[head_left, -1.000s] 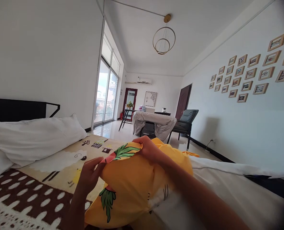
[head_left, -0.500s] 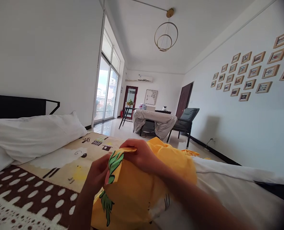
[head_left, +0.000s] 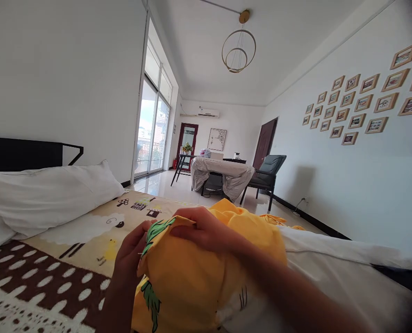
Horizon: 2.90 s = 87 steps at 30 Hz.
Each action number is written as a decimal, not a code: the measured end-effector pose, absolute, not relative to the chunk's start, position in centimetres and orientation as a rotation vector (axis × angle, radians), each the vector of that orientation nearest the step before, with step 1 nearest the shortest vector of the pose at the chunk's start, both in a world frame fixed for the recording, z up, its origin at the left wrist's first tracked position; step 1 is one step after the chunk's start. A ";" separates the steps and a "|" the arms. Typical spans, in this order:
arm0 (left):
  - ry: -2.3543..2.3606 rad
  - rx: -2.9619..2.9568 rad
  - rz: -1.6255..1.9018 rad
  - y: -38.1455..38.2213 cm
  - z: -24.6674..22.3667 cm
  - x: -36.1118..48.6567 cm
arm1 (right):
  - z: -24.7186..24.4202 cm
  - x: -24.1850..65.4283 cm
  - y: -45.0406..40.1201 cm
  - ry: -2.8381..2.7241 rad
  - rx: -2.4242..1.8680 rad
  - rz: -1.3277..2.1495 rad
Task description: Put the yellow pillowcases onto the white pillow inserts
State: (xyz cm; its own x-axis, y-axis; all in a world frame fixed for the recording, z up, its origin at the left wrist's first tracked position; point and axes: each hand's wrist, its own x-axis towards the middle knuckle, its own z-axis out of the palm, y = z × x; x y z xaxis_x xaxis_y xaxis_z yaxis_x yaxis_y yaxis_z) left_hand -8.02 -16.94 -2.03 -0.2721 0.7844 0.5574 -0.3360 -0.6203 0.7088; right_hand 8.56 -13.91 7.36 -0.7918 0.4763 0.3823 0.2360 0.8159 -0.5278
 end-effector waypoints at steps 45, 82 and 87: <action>1.024 1.277 2.062 -16.7 -2.6 -9.4 | 7.4 7.9 -14.4 -2.102 -0.670 -0.034; 0.580 1.231 1.994 -14.7 -2.6 -10.7 | 4.0 5.7 -16.0 -2.299 -0.837 0.148; 0.840 1.262 2.102 -14.8 -2.5 -10.3 | 4.0 5.7 -16.0 -2.286 -0.815 0.182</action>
